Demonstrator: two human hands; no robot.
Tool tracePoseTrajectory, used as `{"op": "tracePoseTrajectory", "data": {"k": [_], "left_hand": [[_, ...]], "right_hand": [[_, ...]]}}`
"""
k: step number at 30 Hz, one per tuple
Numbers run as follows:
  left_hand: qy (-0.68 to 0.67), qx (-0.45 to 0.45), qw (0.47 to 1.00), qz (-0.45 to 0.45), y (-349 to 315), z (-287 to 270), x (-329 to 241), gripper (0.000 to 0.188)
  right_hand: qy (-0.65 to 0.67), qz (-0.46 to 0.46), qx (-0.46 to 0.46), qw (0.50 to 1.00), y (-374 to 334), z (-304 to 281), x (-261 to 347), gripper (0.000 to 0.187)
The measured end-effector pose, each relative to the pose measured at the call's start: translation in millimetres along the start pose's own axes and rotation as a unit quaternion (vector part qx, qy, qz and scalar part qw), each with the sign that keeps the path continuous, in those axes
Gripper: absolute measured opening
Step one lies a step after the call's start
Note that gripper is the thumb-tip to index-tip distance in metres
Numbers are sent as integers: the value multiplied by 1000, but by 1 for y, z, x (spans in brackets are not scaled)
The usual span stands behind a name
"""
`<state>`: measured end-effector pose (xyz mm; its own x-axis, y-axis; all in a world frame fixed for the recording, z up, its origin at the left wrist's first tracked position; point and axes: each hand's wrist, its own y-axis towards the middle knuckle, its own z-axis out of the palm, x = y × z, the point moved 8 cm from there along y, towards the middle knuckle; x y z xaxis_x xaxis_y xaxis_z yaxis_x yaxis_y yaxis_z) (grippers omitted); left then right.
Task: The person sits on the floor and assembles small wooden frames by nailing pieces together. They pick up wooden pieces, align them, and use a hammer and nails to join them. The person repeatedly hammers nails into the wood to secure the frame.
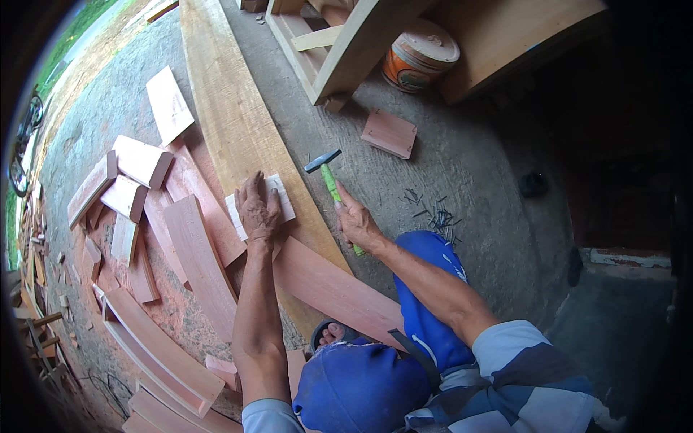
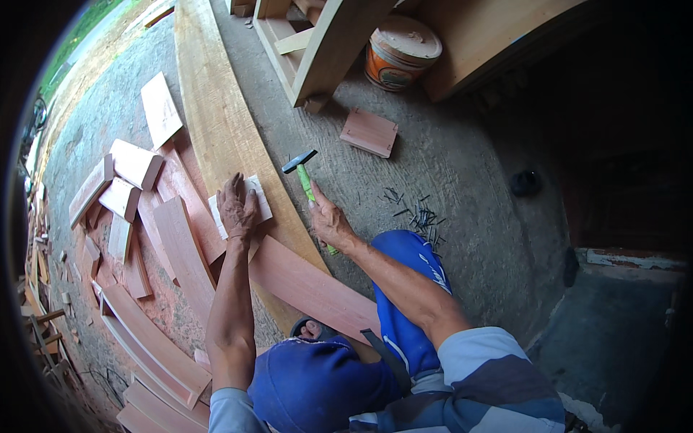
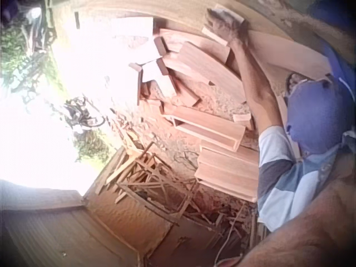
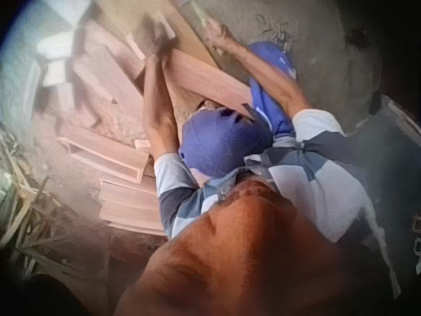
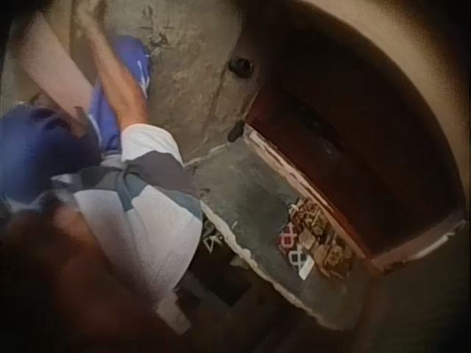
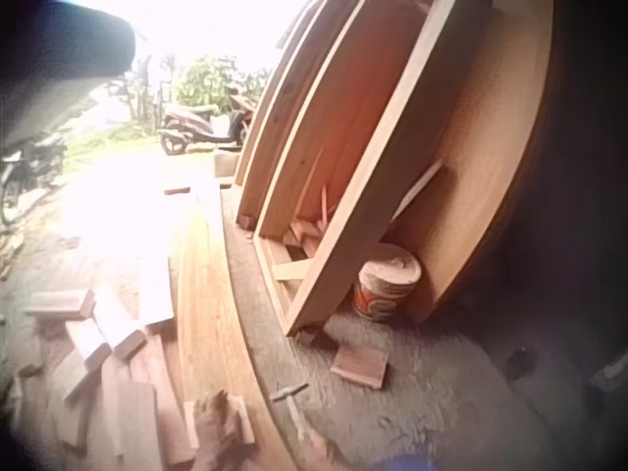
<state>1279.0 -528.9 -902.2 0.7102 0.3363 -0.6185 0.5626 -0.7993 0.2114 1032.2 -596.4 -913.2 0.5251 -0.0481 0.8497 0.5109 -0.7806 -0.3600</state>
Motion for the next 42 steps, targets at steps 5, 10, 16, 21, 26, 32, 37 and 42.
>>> {"op": "tracePoseTrajectory", "data": {"k": [5,10,16,21,26,32,37,42], "left_hand": [[199,207,955,68,-35,4,-48,99],[209,162,962,72,-36,7,-25,103],[182,156,970,53,-16,5,-24,97],[184,164,968,44,-13,12,-23,99],[170,158,972,45,-12,18,-14,97],[176,175,968,44,-2,8,-9,94],[160,192,968,-26,1,15,-12,96],[157,201,967,-17,2,18,-9,95]], "right_hand": [[-150,-55,2,987,5,-69,-43,48],[-114,95,-173,974,-14,-190,-86,26],[-193,269,-122,936,-35,-231,-158,26],[-121,324,-161,924,-39,-230,-180,22],[-244,230,-116,935,-30,-231,-186,22],[-1,189,-87,978,-17,-195,-122,25],[49,123,-90,987,-2,-190,-102,18],[2,182,-146,972,-35,-218,-129,19]]}}
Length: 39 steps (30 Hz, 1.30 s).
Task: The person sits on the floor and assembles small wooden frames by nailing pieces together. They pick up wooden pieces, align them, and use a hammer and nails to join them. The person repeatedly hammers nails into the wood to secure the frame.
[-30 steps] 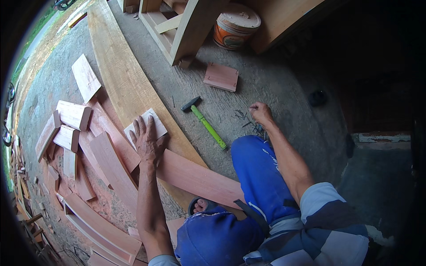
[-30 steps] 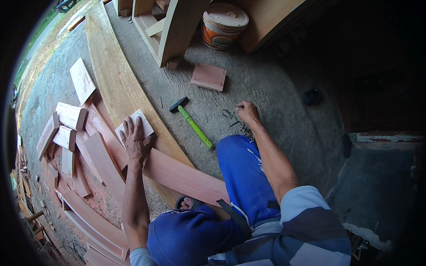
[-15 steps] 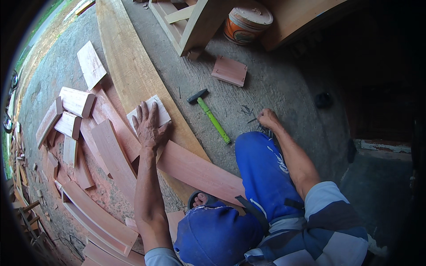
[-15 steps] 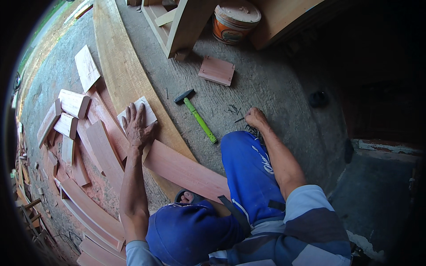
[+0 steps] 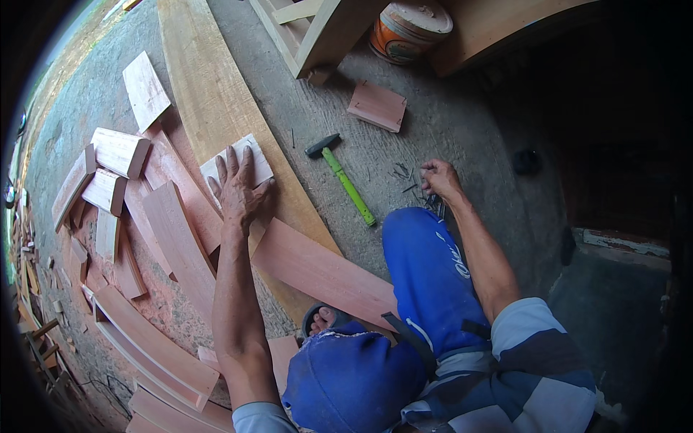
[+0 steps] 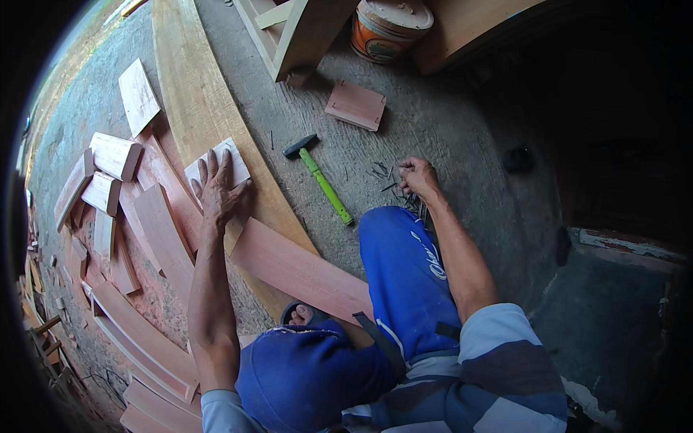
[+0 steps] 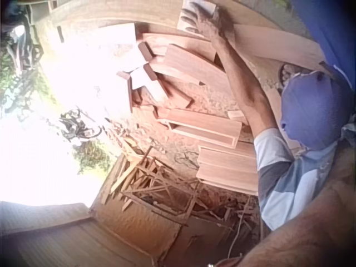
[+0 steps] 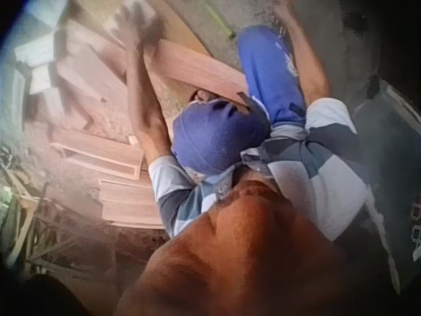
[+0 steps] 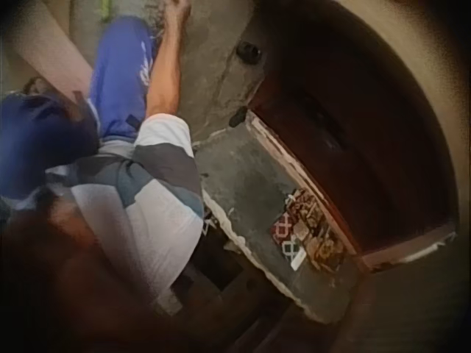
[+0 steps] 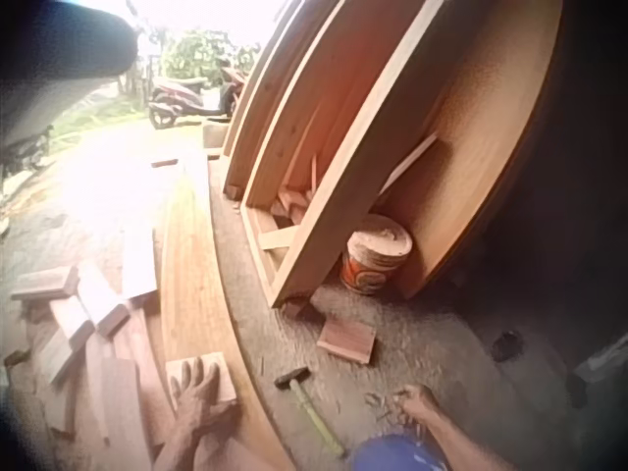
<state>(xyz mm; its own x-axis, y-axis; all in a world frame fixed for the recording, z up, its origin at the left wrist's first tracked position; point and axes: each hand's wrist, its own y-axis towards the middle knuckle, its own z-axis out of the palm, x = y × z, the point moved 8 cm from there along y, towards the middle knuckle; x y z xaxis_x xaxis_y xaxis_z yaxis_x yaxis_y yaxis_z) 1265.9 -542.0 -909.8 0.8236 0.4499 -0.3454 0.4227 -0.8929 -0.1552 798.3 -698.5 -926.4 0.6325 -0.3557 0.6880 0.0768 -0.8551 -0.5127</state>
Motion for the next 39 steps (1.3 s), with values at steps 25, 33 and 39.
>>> {"op": "tracePoseTrajectory", "data": {"k": [25,33,39], "left_hand": [[-72,-82,994,4,-2,0,2,66],[-177,-160,971,-2,-11,0,-2,50],[-242,-182,953,-3,-11,4,5,29]], "right_hand": [[-301,-154,-11,941,-7,14,5,28],[-110,-387,104,910,-70,170,197,18],[-167,-500,95,844,-68,250,238,18]]}}
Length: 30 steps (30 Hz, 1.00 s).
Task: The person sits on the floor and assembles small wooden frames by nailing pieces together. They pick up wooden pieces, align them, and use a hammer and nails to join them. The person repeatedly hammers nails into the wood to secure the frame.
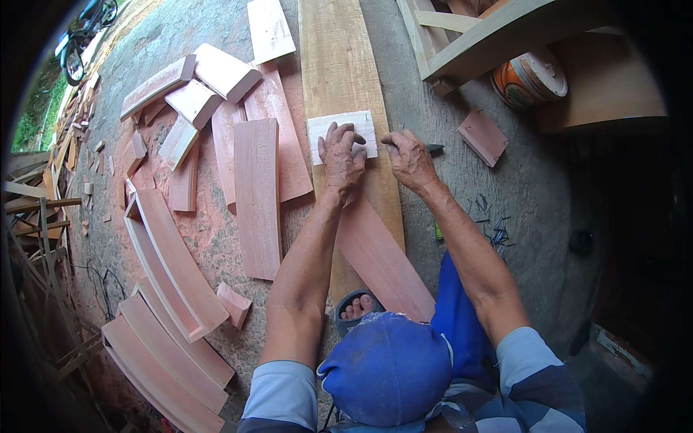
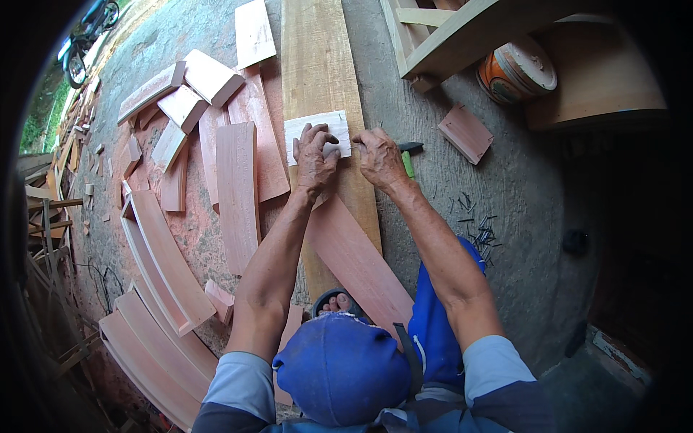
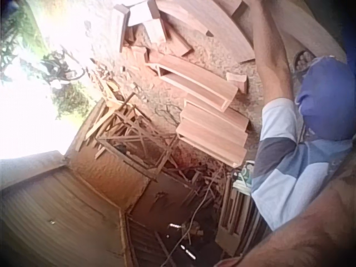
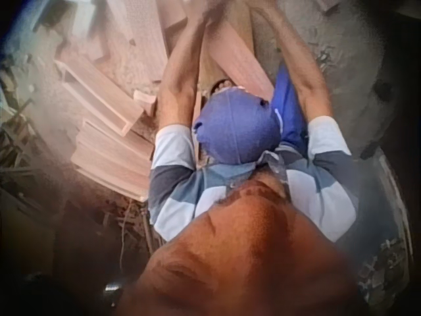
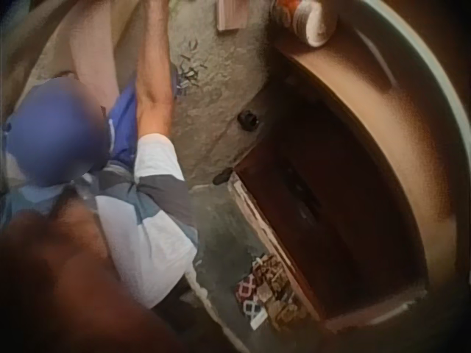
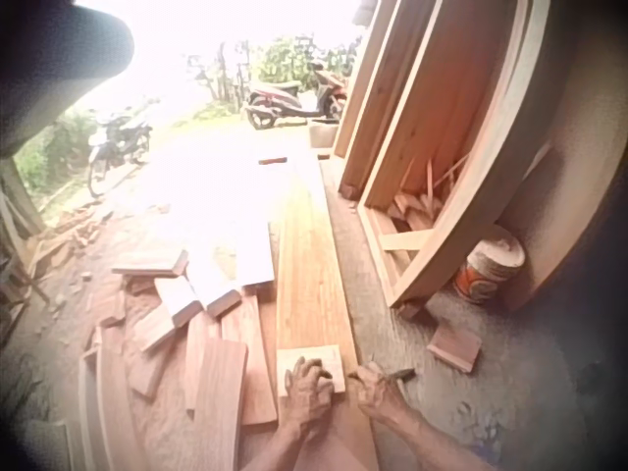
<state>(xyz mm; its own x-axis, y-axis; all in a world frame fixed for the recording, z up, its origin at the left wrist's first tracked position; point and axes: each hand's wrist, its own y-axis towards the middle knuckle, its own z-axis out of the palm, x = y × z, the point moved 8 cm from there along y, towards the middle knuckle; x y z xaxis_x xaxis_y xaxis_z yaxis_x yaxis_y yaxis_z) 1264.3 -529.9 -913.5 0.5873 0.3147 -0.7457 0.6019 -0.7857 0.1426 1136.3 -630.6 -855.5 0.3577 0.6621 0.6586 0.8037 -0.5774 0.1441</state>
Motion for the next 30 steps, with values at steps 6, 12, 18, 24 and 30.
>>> {"op": "tracePoseTrajectory", "data": {"k": [6,12,18,24,30], "left_hand": [[-4,7,1000,-9,-2,1,-3,16],[-2,-1,1000,-8,-2,1,-2,17],[10,-14,1000,2,-2,1,-4,19],[11,-45,999,1,-4,4,-3,20],[2,-67,998,3,-5,6,2,15]], "right_hand": [[-3,23,39,999,17,9,12,25],[-1,1,44,999,22,13,14,26],[-11,-14,32,999,26,14,14,27],[-9,6,67,998,29,19,23,21],[30,80,-9,996,-7,0,-18,34]]}}
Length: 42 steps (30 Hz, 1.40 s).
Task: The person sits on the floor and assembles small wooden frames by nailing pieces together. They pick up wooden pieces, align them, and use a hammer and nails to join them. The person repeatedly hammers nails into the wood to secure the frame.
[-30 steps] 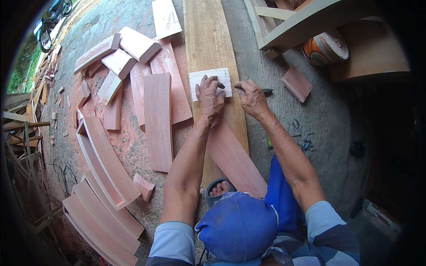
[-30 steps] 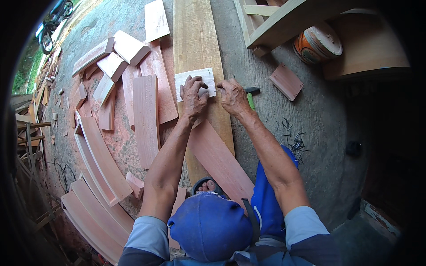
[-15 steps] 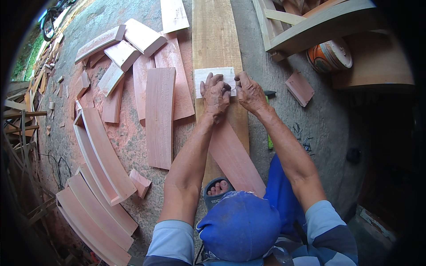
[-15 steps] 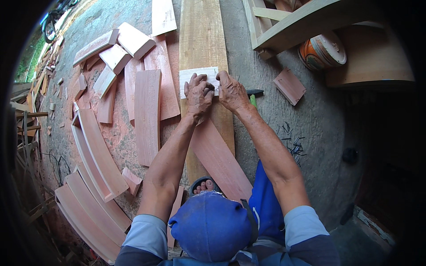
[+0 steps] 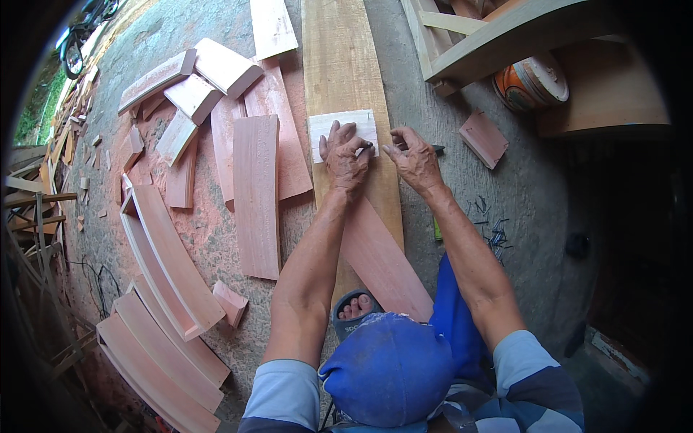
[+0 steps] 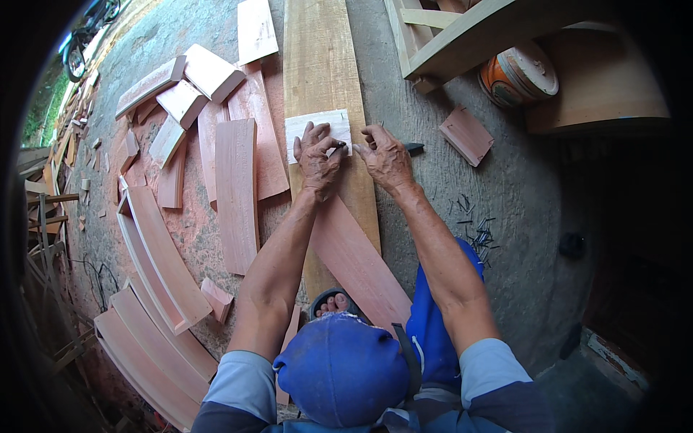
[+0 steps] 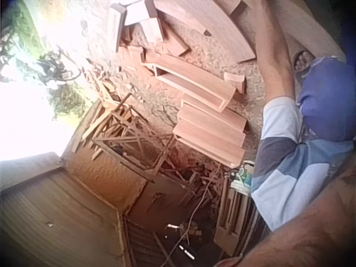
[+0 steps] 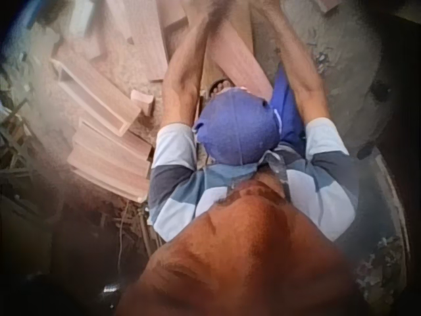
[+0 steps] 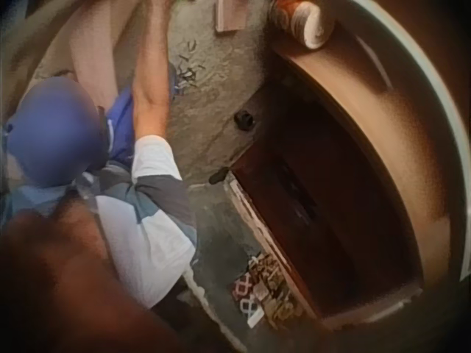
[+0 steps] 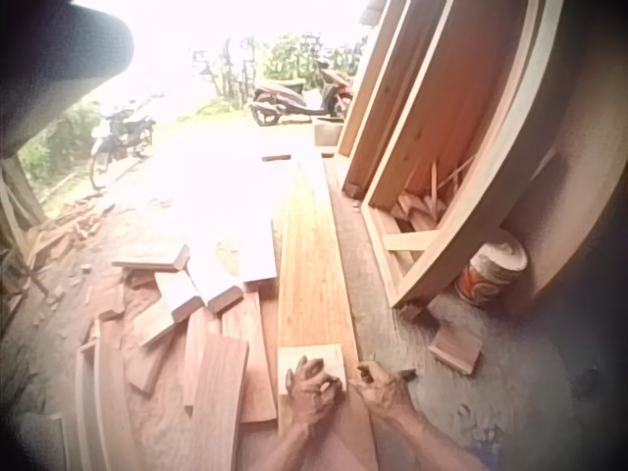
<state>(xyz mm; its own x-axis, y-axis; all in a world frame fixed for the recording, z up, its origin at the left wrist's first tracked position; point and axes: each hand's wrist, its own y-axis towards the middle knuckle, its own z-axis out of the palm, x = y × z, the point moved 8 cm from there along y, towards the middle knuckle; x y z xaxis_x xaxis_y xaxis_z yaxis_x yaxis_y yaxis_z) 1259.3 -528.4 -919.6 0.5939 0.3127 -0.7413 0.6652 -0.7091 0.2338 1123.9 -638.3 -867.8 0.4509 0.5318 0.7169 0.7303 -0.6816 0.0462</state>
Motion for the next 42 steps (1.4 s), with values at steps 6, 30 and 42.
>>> {"op": "tracePoseTrajectory", "data": {"k": [6,30,42], "left_hand": [[-20,27,999,-35,3,0,-2,12],[11,48,998,-31,-2,-1,-2,16],[-43,46,998,-11,4,1,-4,34]], "right_hand": [[-163,106,3,981,-79,-27,-98,43],[-103,-59,84,989,-77,-27,41,64],[-83,-40,53,994,-79,-35,37,62]]}}
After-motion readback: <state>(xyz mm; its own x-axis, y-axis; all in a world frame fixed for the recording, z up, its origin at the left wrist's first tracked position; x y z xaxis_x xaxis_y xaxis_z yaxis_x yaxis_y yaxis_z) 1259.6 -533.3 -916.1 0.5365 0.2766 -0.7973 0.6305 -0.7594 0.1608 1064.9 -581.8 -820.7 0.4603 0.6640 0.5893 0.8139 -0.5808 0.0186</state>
